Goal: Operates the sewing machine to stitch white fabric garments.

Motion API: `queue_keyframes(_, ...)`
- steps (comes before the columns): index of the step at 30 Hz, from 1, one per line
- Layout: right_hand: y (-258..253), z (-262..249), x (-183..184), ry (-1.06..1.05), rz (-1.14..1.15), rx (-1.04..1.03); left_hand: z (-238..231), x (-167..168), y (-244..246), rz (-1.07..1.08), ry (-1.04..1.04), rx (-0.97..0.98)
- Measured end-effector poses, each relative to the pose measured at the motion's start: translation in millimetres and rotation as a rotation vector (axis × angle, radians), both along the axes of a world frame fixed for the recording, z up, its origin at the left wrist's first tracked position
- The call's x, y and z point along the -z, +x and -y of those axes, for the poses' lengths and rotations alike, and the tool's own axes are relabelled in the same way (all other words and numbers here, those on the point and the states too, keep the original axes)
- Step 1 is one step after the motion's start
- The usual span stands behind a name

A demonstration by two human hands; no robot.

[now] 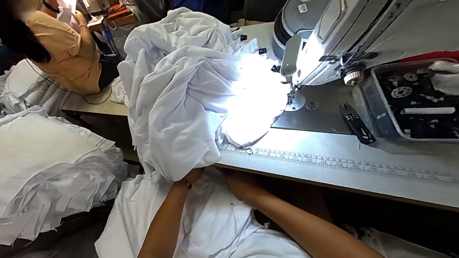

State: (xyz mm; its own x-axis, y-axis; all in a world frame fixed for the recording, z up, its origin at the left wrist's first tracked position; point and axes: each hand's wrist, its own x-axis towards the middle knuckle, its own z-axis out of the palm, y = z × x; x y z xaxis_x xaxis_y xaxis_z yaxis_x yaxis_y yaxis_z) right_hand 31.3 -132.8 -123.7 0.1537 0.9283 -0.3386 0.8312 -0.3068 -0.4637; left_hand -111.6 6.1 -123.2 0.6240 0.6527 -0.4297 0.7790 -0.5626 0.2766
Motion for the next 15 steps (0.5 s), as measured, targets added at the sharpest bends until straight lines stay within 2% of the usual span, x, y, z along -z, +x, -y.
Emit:
queue_keyframes(1, -2.0, 1.5, -2.6, 0.047, 0.016, -0.041, 1.4, 3.8, -4.5, 0.007, 0.044, -0.017)
queue_keyframes(3, -7.3, 9.2, 0.6, 0.323, 0.078, -0.151, 6.6, 12.9, -18.8, 0.054, 0.109, -0.05)
queue_keyframes(4, -10.8, 13.3, -0.4, 0.415, 0.018, -0.173, 12.9, 13.8, -28.2, 0.085, 0.124, -0.073)
queue_keyframes(6, -20.9, 19.7, -7.5, 0.584, -0.222, -0.108, 32.5, 8.0, -52.0, 0.22, 0.056, -0.115)
queue_keyframes(9, -29.1, 27.9, -33.9, 0.602, -0.639, -0.056, 51.6, -4.0, -99.1, 0.728, 0.087, 0.046)
queue_keyframes(12, -29.3, 29.3, -66.5, 0.578, -0.96, -0.094, 55.6, -64.0, -134.5, 0.974, 0.009, 0.062)
queue_keyframes(15, -22.6, 27.5, -113.5, 0.669, -1.108, -0.169, 56.8, -145.3, -135.2, 1.094, 0.009, 0.076)
